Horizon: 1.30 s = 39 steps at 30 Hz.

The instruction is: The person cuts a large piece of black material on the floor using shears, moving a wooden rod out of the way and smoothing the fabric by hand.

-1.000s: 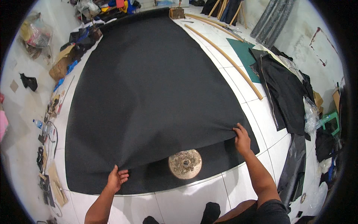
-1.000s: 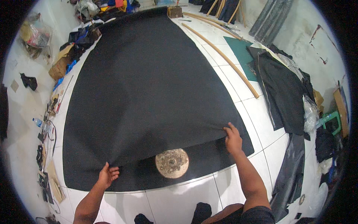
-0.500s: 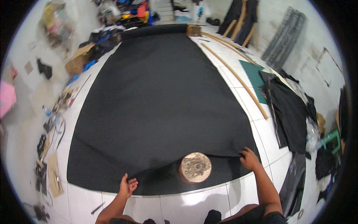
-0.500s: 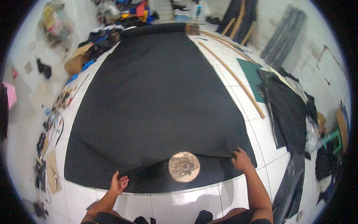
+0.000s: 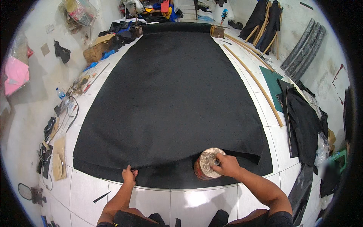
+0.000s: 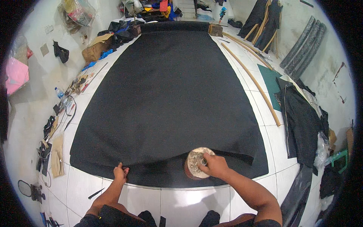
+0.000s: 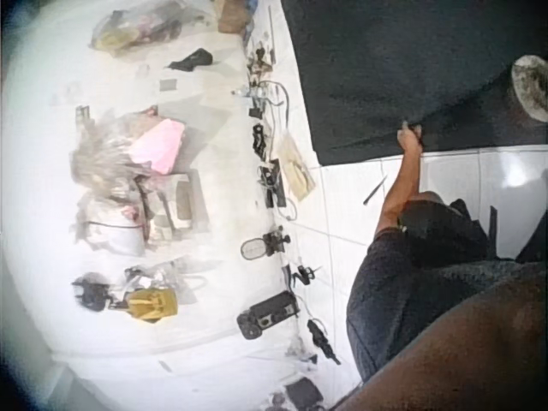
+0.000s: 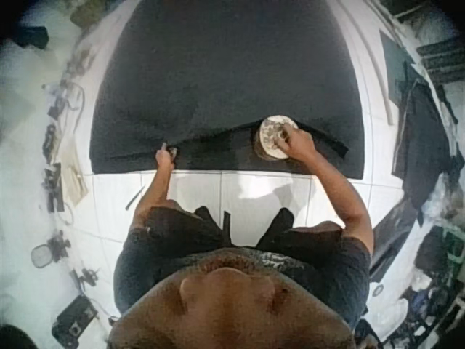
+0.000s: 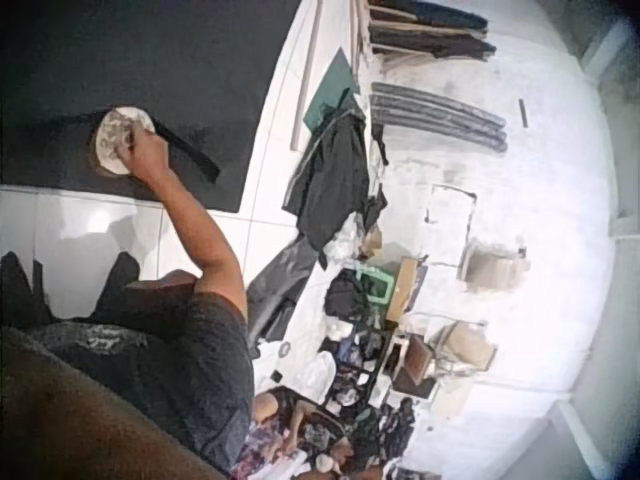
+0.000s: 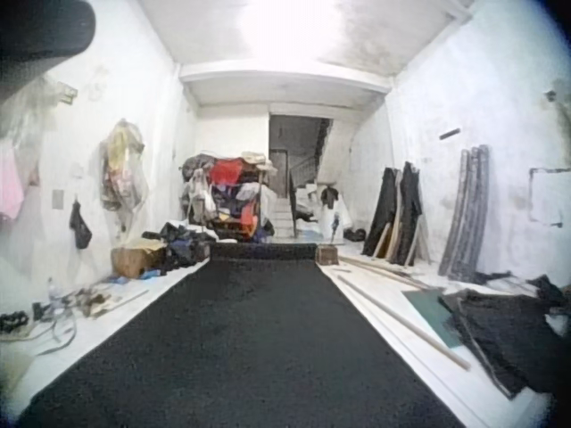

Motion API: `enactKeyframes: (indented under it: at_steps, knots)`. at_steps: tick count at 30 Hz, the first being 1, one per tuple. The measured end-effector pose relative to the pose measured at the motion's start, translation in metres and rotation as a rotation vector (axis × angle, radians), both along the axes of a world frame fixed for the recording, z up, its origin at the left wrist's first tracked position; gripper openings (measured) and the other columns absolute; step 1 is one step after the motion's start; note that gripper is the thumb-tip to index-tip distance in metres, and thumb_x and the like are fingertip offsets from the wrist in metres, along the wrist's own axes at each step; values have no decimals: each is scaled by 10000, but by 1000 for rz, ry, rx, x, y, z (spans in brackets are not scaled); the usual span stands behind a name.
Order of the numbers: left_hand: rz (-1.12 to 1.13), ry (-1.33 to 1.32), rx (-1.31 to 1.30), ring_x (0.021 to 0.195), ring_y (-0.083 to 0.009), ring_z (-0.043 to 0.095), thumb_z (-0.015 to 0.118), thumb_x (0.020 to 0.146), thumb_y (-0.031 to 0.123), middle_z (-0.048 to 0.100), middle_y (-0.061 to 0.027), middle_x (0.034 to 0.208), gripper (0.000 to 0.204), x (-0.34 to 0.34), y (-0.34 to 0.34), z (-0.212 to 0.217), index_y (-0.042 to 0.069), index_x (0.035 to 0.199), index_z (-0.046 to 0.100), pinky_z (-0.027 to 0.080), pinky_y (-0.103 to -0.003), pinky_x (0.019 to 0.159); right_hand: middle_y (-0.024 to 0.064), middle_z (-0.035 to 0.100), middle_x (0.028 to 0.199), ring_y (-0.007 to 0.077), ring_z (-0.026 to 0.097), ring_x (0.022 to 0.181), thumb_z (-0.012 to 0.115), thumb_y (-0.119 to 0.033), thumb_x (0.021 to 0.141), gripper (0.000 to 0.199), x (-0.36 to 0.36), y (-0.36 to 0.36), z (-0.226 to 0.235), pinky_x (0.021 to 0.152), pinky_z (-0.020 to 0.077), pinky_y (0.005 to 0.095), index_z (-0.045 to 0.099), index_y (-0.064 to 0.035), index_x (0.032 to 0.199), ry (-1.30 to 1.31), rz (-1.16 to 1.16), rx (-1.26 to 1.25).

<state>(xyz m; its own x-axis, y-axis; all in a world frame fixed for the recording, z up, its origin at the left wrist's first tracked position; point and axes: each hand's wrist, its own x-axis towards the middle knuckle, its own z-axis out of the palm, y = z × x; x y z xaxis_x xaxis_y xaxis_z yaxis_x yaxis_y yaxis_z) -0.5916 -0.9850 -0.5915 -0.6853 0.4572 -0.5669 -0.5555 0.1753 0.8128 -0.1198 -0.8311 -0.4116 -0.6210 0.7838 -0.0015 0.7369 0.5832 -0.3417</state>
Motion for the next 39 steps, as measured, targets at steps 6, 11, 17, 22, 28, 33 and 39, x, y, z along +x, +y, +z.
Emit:
enactKeyframes:
  at_steps: [6,11,17,22,28,33,39]
  knots:
    - [-21,33,-84,474,-218,582,586,979,279,581,-143,687,289,-7,-3,-13,6,968,492,480,-294,387,144,670,685,305,690,603,661,-384,836,331,21,-45,0,549,569,440,582,-97,980,-40,213,20]
    - [-63,36,-89,499,-134,515,673,931,318,529,-44,630,298,-16,-27,-26,39,873,585,549,-257,572,166,629,650,347,670,626,664,-363,819,401,26,-92,0,567,531,472,598,-33,1038,119,157,-311]
    - [-144,55,-112,645,-123,554,703,921,255,577,-33,804,248,-6,-33,-20,38,932,584,565,-239,612,193,625,692,413,644,689,682,-397,815,430,50,-149,-22,630,503,507,541,-56,1035,98,102,-526]
    - [-173,53,-88,679,-127,548,709,915,245,578,-40,802,249,-17,-42,-29,30,940,584,536,-257,629,205,660,843,380,663,824,745,-415,795,496,55,-141,-13,703,508,472,545,-32,1038,106,221,-713]
    - [-110,89,-171,657,-116,525,715,910,261,584,-25,832,241,-11,-45,-14,58,942,590,522,-257,627,188,701,818,314,683,732,605,-550,887,561,163,-47,-72,701,536,447,722,-2,892,73,-645,-508]
    - [-145,69,-232,717,-136,579,663,943,277,599,-44,910,269,-12,-51,-24,52,1089,644,524,-241,610,166,647,736,238,638,639,501,-693,901,744,296,-36,-115,594,508,402,651,33,828,278,-1529,-564]
    - [-210,70,-216,661,-79,543,625,961,320,634,2,943,288,-23,-65,-28,65,1094,610,453,-170,501,44,558,724,153,518,545,726,-418,884,418,289,-10,-152,485,422,283,555,-52,991,1284,-1608,-302]
